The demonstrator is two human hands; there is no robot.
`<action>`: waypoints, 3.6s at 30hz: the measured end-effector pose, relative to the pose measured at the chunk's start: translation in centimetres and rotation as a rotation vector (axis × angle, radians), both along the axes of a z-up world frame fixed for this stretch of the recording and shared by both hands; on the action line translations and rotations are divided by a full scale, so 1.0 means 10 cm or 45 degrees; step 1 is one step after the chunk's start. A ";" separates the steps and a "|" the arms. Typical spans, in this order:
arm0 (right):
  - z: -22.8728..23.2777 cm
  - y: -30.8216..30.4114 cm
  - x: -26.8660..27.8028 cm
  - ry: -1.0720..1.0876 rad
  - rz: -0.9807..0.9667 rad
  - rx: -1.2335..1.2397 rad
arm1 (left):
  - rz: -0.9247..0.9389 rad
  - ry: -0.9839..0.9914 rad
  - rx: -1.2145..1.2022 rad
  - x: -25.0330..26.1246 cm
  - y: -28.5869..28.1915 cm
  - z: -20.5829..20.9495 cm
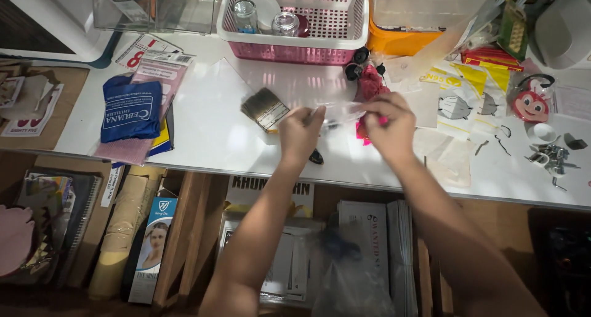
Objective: The person opens a wooden drawer and rearranges items, including a plastic container, a colorful paper package, and stacks of papers. They place the items back into the drawer and then open another drawer to handle a black plastic tray and a small plastic bag containing keys.
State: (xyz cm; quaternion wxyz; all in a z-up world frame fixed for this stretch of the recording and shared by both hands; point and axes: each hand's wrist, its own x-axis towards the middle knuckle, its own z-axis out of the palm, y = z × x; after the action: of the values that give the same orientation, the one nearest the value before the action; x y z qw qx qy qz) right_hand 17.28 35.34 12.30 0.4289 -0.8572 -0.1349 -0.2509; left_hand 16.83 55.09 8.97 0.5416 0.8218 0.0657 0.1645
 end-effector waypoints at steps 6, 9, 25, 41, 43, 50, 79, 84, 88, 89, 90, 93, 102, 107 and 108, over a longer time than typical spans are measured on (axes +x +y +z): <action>-0.03 0.43 -0.05 0.010 0.322 -0.077 | -0.021 0.269 -0.240 -0.09 -0.03 0.09; -0.36 0.41 0.18 0.158 0.186 -0.497 | -0.028 0.259 -0.209 -0.13 0.00 0.16; -0.25 0.16 0.04 0.912 0.298 0.661 | -0.057 0.334 -1.480 0.55 -0.18 -0.38; -0.44 -0.15 -0.01 1.045 0.696 1.661 | -0.787 0.490 -1.947 0.45 -0.33 0.04; -0.33 -0.16 -0.04 1.048 0.682 1.586 | -0.763 0.502 -1.873 0.53 -0.31 -0.03; 0.01 -0.14 -0.13 0.976 0.677 1.478 | -0.710 0.552 -1.771 0.68 -0.37 -0.13; -0.29 -0.06 -0.01 0.911 0.514 1.329 | -0.153 0.009 -0.133 0.40 -0.51 0.13; -0.34 -0.02 0.03 0.714 0.314 1.046 | -0.088 -0.209 0.150 0.65 -0.44 -0.17; -0.12 -0.05 0.05 0.398 0.101 1.004 | -0.016 -0.283 0.298 0.76 -0.25 -0.15; -0.14 -0.08 0.08 0.153 0.055 0.863 | -0.054 -0.277 0.307 0.75 -0.23 -0.10; -0.16 -0.10 0.14 0.151 0.052 0.861 | -0.057 -0.279 0.305 0.82 -0.22 -0.18; -0.16 -0.18 0.28 0.057 0.003 1.025 | -0.073 -0.161 0.264 0.97 -0.20 -0.33; -0.32 -0.36 0.53 0.547 -0.008 0.208 | -0.041 0.030 0.729 0.94 -0.24 -0.10; -0.63 -0.54 0.76 0.365 -0.036 0.082 | -0.184 -0.689 0.954 0.99 -0.38 -0.26; -0.61 -0.53 0.75 0.362 -0.036 0.082 | -0.183 -0.691 0.955 0.96 -0.38 -0.25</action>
State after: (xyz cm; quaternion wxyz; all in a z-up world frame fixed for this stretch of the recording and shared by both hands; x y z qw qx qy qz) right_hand 24.75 30.00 6.17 0.4676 -0.8717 -0.0526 -0.1371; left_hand 26.41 51.25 6.48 0.2149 0.8905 -0.1994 0.3481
